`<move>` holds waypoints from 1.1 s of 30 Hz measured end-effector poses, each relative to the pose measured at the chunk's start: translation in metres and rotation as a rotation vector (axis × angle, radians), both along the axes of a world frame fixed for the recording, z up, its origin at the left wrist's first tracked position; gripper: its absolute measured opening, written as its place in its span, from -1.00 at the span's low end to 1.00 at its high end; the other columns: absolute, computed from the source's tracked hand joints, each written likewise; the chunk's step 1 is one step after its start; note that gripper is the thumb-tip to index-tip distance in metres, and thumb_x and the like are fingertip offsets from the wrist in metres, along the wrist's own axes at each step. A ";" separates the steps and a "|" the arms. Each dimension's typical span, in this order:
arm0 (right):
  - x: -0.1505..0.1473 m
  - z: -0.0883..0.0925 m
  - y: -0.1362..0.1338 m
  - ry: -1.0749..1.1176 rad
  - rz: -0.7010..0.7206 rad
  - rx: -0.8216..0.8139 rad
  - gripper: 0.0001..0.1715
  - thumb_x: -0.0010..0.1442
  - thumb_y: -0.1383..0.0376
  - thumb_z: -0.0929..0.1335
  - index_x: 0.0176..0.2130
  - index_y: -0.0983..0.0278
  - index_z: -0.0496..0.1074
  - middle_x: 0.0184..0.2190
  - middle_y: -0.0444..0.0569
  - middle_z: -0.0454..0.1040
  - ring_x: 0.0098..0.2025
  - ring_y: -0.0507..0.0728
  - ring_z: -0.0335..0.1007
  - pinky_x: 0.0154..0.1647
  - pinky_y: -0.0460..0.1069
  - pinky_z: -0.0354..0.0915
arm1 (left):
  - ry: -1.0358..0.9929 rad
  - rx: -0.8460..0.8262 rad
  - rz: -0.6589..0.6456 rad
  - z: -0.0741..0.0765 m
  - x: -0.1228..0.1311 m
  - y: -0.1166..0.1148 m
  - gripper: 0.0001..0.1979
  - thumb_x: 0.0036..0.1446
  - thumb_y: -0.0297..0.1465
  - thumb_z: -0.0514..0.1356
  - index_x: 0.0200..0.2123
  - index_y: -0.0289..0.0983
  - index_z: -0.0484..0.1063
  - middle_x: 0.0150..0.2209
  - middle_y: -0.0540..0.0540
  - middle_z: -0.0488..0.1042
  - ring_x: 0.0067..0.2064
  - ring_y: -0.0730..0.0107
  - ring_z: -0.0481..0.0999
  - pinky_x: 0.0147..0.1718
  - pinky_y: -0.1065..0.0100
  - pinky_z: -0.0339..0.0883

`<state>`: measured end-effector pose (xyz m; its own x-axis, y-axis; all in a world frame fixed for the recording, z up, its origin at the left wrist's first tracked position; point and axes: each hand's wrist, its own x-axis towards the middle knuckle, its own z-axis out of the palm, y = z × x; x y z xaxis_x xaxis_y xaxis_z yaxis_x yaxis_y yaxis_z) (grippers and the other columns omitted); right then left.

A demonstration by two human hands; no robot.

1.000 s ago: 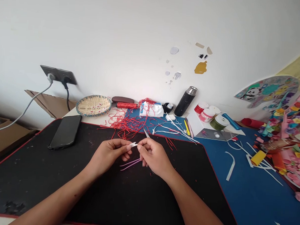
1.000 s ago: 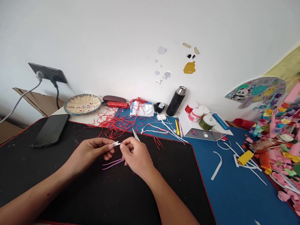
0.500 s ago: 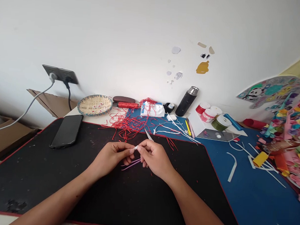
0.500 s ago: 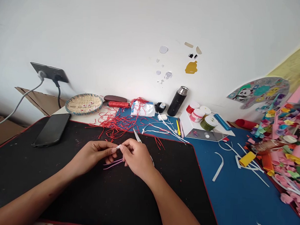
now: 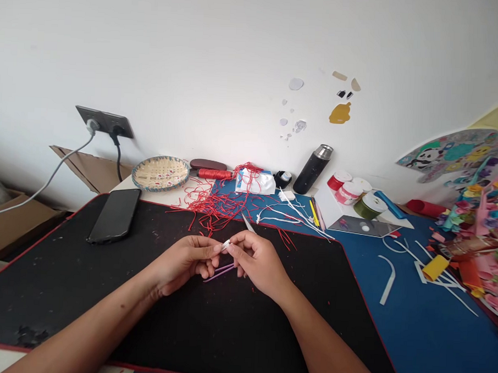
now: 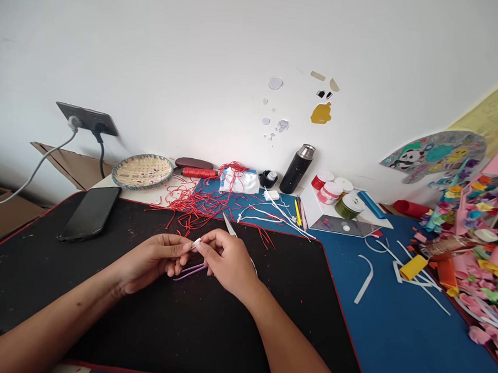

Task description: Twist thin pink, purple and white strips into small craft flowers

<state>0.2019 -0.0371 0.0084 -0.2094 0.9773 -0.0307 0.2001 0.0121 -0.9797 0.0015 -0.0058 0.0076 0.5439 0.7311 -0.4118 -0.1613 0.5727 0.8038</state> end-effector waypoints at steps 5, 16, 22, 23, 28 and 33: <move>0.000 -0.001 -0.001 0.043 0.049 0.003 -0.78 0.35 0.15 0.38 -0.13 0.24 0.49 -0.49 -0.18 0.48 -0.60 -0.03 0.36 -0.58 -0.13 0.28 | -0.009 -0.045 -0.035 0.000 0.001 -0.001 -0.66 -0.10 -0.23 0.56 -0.46 -0.39 0.61 -0.58 -0.04 0.50 -0.60 0.56 0.45 -0.62 0.57 0.28; -0.003 0.000 -0.001 0.049 0.037 -0.005 -0.75 0.35 0.11 0.37 -0.25 0.26 0.45 -0.60 -0.23 0.41 -0.63 -0.02 0.33 -0.57 -0.13 0.24 | 0.009 -0.005 -0.028 0.000 0.005 -0.005 -0.63 -0.14 -0.21 0.56 -0.52 -0.38 0.57 -0.58 -0.03 0.48 -0.60 0.56 0.42 -0.63 0.55 0.24; -0.003 0.000 0.000 0.080 -0.018 -0.035 -0.69 0.31 0.05 0.38 -0.23 0.26 0.43 -0.64 -0.24 0.39 -0.66 -0.01 0.31 -0.61 -0.13 0.25 | -0.014 0.045 0.012 0.003 0.007 -0.007 -0.63 -0.03 -0.18 0.52 -0.37 -0.37 0.59 -0.49 -0.08 0.55 -0.54 0.50 0.49 -0.52 0.50 0.37; -0.002 0.001 0.000 0.083 -0.034 -0.040 -0.68 0.30 0.04 0.38 -0.24 0.26 0.43 -0.65 -0.24 0.38 -0.67 -0.01 0.30 -0.61 -0.13 0.25 | -0.018 0.066 0.024 0.003 0.007 -0.008 -0.62 -0.02 -0.18 0.52 -0.30 -0.35 0.59 -0.46 -0.08 0.57 -0.51 0.47 0.52 -0.49 0.48 0.39; -0.003 0.000 0.002 0.098 -0.083 -0.043 -0.64 0.29 0.01 0.38 -0.26 0.26 0.44 -0.68 -0.24 0.38 -0.69 0.00 0.29 -0.64 -0.13 0.21 | 0.030 0.243 0.058 0.005 0.008 -0.009 -0.57 -0.05 -0.24 0.54 -0.17 -0.30 0.52 -0.38 -0.05 0.61 -0.35 0.34 0.61 -0.31 0.36 0.49; -0.005 0.002 0.001 0.126 -0.050 -0.063 -0.65 0.29 0.02 0.38 -0.25 0.27 0.44 -0.68 -0.25 0.36 -0.69 -0.01 0.27 -0.64 -0.13 0.22 | 0.106 0.357 0.100 0.004 0.007 -0.008 -0.61 0.03 -0.13 0.48 -0.27 -0.29 0.50 -0.37 -0.07 0.62 -0.33 0.32 0.61 -0.28 0.31 0.51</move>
<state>0.1966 -0.0359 0.0101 -0.1661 0.9837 -0.0684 0.0743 -0.0567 -0.9956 0.0085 -0.0142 0.0119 0.4312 0.8858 -0.1714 -0.1075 0.2390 0.9650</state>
